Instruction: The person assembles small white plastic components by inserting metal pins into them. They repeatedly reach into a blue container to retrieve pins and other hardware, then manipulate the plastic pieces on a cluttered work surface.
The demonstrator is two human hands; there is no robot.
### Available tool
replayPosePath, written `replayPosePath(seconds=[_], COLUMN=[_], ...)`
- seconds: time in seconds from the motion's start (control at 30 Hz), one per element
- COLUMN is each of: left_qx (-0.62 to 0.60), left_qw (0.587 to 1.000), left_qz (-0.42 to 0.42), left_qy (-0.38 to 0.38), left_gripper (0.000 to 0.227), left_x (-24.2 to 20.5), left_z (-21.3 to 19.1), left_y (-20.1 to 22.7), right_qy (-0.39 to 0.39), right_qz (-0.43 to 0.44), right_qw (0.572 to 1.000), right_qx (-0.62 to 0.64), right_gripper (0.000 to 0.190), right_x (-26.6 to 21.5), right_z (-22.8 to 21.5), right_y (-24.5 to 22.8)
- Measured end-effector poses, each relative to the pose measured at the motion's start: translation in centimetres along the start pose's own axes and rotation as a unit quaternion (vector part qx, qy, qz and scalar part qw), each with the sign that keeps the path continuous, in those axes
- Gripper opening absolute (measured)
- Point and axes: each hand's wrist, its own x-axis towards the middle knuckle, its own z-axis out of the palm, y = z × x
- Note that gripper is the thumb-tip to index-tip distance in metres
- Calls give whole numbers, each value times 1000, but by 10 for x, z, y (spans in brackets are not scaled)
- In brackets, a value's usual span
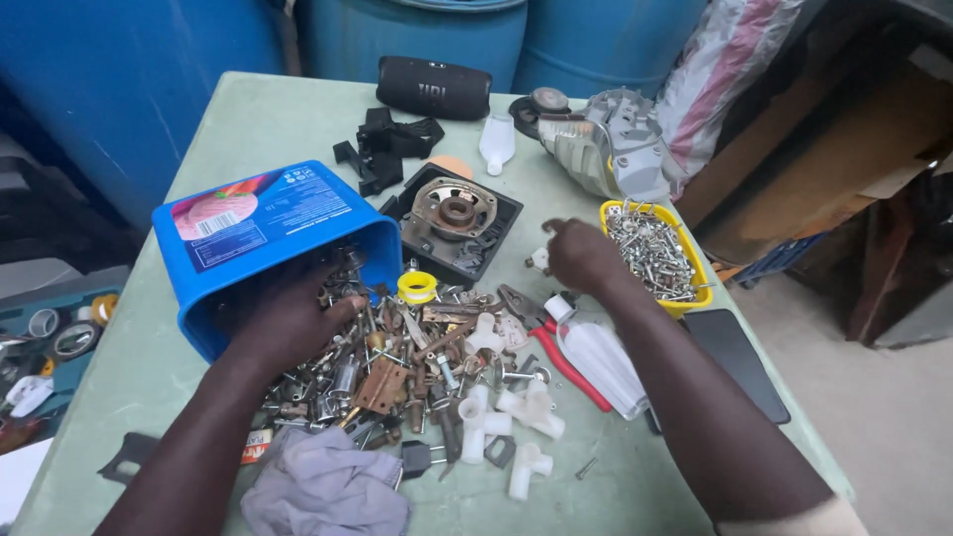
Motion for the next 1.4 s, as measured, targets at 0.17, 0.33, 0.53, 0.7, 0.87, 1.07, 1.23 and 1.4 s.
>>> replayPosePath(seconds=[0.17,0.33,0.53,0.7,0.87,1.07,1.23,1.4], left_qx=[-9,-17,13,-27,26,44,63,66], left_qw=[1000,1000,1000,999,999,997,994,996], left_qz=[-9,-15,-8,-19,10,36,54,40], left_qy=[0,-9,4,1,28,48,68,52], left_gripper=[76,76,74,74,71,68,68,69], left_x=[9,12,5,9,9,23,13,11], left_z=[15,21,11,15,16,40,30,22], left_y=[-11,-13,-3,-8,-10,-33,-28,-23], right_qy=[63,-33,-97,1,104,174,151,227], right_qz=[29,110,128,88,118,70,93,46], right_qw=[996,993,987,990,971,960,963,955], right_qx=[63,9,-22,111,181,209,202,183], right_gripper=[40,58,83,86,105,91,91,89], right_x=[-110,-173,-173,-166,-71,35,22,7], right_z=[-72,-59,-44,-73,-78,-51,-52,-60], right_y=[-25,-28,-30,-49,-51,-24,-35,-53])
